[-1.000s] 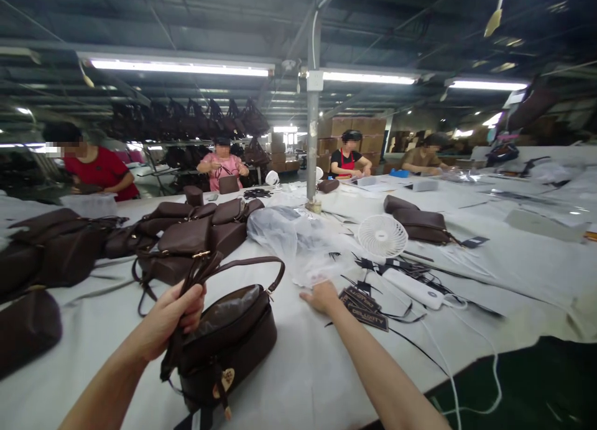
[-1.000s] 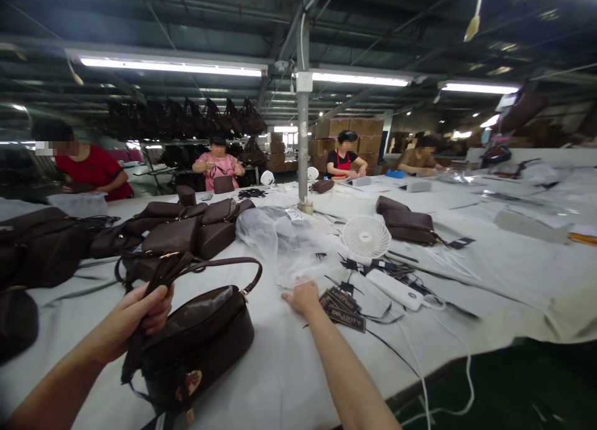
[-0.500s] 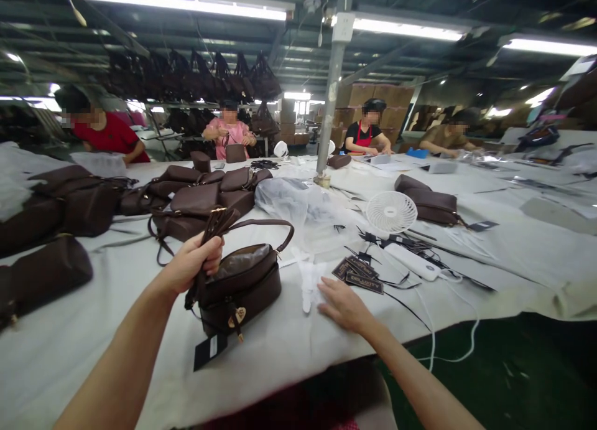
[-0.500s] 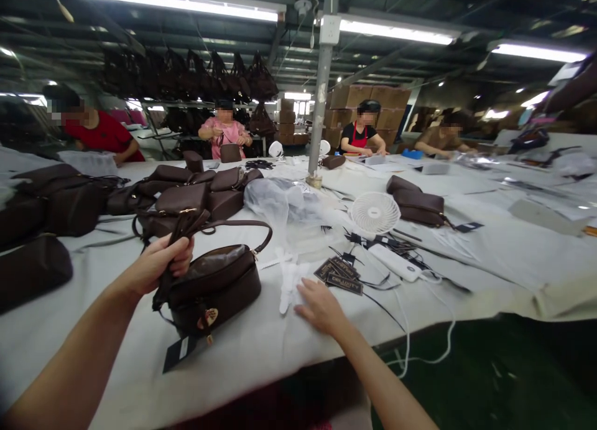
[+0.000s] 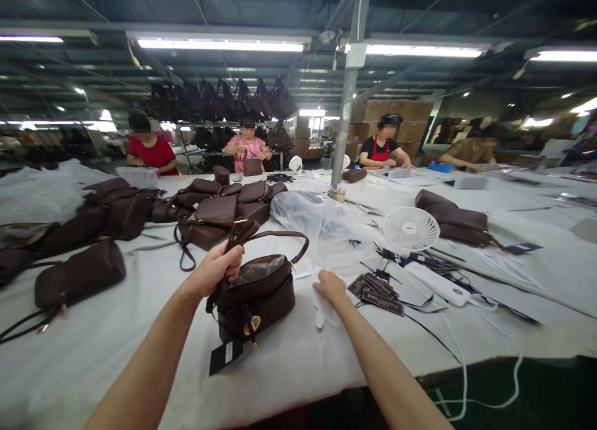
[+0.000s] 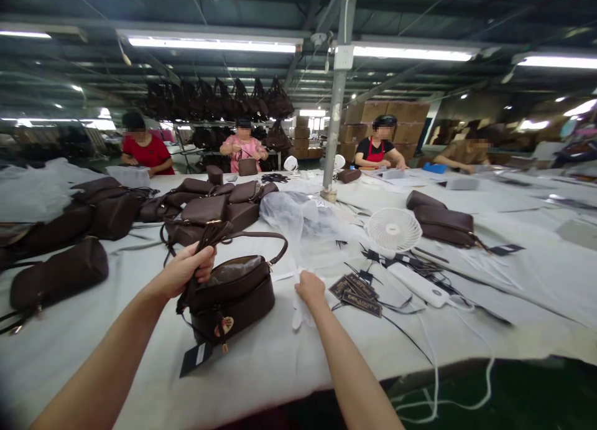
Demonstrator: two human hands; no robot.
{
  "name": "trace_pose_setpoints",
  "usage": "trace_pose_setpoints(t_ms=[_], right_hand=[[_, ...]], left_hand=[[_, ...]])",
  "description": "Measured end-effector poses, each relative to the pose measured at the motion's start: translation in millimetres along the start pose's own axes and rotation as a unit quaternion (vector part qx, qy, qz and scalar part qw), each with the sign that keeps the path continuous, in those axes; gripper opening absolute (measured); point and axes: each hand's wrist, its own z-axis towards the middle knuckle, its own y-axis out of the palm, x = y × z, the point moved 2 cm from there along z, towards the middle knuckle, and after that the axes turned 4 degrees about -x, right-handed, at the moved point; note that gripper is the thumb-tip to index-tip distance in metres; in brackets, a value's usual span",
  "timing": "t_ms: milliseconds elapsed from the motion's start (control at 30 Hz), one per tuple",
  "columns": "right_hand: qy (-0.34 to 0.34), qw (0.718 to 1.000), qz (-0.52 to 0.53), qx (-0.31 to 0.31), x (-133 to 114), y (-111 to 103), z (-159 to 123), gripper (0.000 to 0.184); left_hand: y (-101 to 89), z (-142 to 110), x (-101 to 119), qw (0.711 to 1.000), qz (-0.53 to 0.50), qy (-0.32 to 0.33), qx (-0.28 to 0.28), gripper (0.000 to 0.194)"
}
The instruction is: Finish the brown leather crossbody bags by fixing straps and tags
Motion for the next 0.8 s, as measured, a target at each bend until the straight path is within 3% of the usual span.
trace_pose_setpoints(t_ms=[167, 300, 367, 467, 533, 800], right_hand=[[-0.03, 0.995, 0.091, -0.02, 4, -13, -2, 0.014], [-0.09, 0.968, 0.221, -0.076, 13, -21, -35, 0.025], [-0.126, 0.91, 0.378, -0.114, 15, -26, -57, 0.025], [-0.143, 0.786, 0.581, -0.158, 11, -36, -86, 0.04], [-0.141, 0.755, 0.616, -0.175, 0, -43, -98, 0.045], [-0.249, 0.777, 0.552, -0.171, -61, -57, -126, 0.053]], left_hand=[[-1.1, 0, -3, 1.0, -0.004, 0.001, -0.003, 0.037], [-0.3, -1, -3, 1.0, -0.012, -0.001, -0.01, 0.035], [0.3, 0, -3, 1.0, -0.015, 0.001, -0.013, 0.033], [0.8, 0, -2, 1.0, -0.02, -0.001, -0.012, 0.031], [0.8, 0, -3, 1.0, -0.021, -0.003, -0.009, 0.031], [-3.2, -1, -11, 1.0, -0.024, 0.0, -0.009, 0.03]])
